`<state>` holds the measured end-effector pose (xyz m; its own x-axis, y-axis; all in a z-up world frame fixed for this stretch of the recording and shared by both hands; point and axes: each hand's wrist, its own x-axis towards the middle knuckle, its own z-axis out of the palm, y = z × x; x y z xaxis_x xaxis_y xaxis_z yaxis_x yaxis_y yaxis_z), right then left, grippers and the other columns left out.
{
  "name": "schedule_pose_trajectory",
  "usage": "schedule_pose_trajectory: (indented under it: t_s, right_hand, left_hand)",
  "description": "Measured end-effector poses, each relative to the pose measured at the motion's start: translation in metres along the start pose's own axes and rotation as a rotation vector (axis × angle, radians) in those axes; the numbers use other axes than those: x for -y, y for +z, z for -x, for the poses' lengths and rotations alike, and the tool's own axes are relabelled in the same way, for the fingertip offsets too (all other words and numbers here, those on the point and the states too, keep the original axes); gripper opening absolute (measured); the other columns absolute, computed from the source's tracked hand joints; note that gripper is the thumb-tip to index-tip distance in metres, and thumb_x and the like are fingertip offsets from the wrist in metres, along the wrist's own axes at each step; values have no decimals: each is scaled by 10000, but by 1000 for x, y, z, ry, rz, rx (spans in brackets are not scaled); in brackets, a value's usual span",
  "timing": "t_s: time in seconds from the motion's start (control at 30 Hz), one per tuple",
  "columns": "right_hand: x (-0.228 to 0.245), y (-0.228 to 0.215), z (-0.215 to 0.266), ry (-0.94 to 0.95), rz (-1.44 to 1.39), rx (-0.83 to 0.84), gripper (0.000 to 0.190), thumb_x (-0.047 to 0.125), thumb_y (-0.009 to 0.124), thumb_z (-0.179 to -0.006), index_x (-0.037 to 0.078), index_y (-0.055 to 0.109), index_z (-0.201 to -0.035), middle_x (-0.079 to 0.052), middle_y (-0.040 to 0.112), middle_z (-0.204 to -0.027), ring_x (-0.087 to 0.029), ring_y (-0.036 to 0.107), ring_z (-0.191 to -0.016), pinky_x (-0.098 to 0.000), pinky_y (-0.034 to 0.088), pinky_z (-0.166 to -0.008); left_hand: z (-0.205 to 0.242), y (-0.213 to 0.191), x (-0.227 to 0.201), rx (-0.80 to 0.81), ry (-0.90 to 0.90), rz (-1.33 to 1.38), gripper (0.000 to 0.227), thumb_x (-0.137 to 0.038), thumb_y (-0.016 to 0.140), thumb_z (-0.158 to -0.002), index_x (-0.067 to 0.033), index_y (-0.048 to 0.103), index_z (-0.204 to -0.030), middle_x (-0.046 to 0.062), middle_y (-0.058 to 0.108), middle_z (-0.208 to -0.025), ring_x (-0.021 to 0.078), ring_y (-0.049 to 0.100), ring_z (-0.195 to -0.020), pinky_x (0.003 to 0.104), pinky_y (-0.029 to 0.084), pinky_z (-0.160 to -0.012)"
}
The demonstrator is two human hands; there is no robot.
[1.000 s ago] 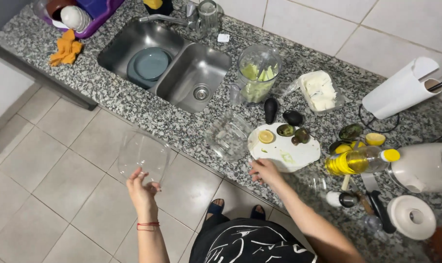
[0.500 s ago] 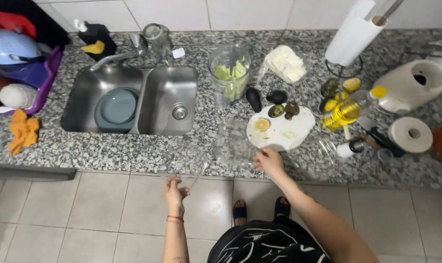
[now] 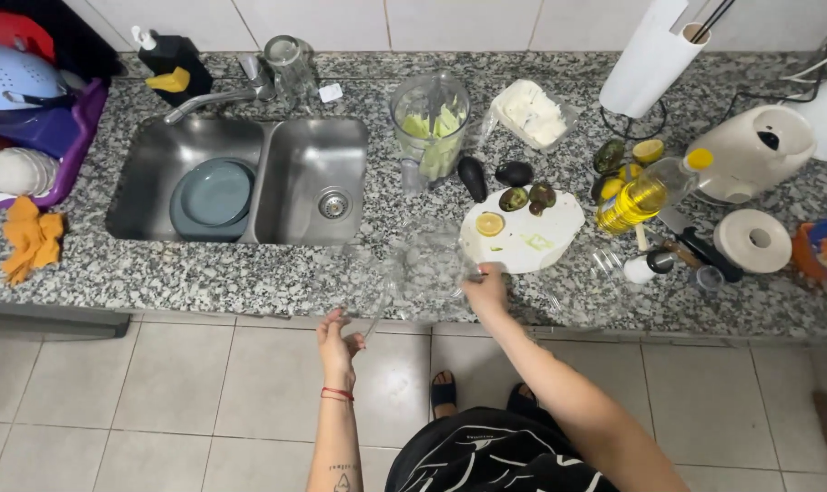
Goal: Transferring a green dip from a blender jar into a bowl using a spoon
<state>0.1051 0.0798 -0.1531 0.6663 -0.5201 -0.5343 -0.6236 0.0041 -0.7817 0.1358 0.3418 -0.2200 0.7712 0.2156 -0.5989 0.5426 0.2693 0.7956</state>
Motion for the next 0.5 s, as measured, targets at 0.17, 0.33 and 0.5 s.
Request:
schedule_pose_trajectory:
  t_s: [0.17,0.33,0.5]
  right_hand:
    - [18,-1,20,-87,-154,11,278,60,545,-851,-50,594,-1101,-206,584,-992,-271,648,-897,-352,554,-772]
    - [23,-32,31,-210,-261,-42,231,28,543,-842,1,612,-1061,-147,620,-1027,-236,659,-877,-342,549,-783]
    - [20,-81,58,-392,-426,-85,153,32,581,-824,71,654,-953,-47,674,-962,-178,675,-852,-312,542,-788]
  left_hand:
    - [-23,-26,14,-64,29,46,274,-191,493,-850,-115,476,-1113,65,545,-992,181,559,-514,249,514,-430]
    - [-42,-11,32,16,-6,-6,307,-208,491,-857,-107,443,-1142,124,577,-991,207,514,-452,285,437,-406]
    - [-46,17,24,153,47,-116,336,-142,472,-849,-121,454,-1183,82,508,-839,188,501,-484,293,419,-433]
